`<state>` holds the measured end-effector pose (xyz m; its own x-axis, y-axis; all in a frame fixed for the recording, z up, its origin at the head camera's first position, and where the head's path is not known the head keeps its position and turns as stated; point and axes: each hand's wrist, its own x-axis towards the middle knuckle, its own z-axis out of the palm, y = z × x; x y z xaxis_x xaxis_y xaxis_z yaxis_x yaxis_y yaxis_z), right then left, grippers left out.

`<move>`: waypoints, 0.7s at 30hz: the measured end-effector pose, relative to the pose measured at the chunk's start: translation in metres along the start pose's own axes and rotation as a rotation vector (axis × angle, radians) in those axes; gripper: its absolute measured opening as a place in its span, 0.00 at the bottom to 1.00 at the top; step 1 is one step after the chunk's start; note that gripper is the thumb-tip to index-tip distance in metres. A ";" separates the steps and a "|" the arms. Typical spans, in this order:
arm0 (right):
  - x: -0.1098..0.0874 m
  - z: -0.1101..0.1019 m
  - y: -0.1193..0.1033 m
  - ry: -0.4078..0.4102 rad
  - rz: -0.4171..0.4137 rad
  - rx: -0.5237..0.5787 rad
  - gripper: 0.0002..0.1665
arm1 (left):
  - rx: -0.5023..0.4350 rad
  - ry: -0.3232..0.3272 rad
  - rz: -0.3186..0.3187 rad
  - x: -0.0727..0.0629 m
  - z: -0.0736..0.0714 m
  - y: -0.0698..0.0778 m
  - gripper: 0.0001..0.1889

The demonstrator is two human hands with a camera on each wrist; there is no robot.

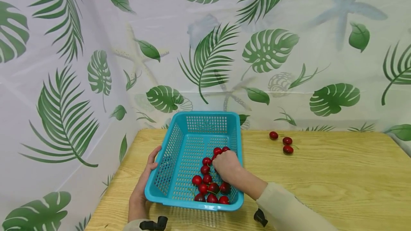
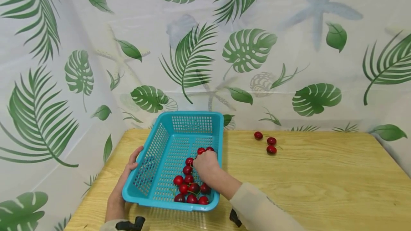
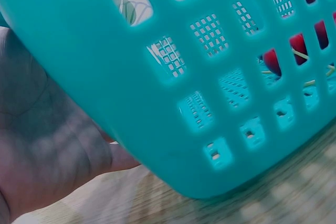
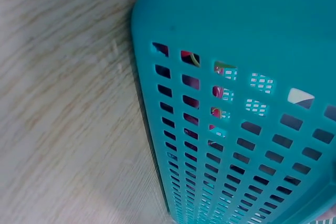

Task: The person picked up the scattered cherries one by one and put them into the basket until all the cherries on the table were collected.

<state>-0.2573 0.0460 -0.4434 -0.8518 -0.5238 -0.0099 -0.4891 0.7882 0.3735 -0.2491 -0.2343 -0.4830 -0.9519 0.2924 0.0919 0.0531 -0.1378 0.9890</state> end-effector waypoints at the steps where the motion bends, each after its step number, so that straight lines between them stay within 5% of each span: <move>1: 0.000 0.000 0.000 0.003 0.000 0.004 0.10 | 0.005 0.002 -0.005 0.000 0.000 0.000 0.31; 21: 0.001 -0.001 0.003 0.012 0.009 0.082 0.09 | 0.006 0.022 -0.014 -0.001 0.002 0.002 0.31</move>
<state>-0.2594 0.0475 -0.4414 -0.8540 -0.5202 0.0042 -0.4957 0.8163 0.2966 -0.2478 -0.2330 -0.4805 -0.9590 0.2733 0.0754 0.0414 -0.1283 0.9909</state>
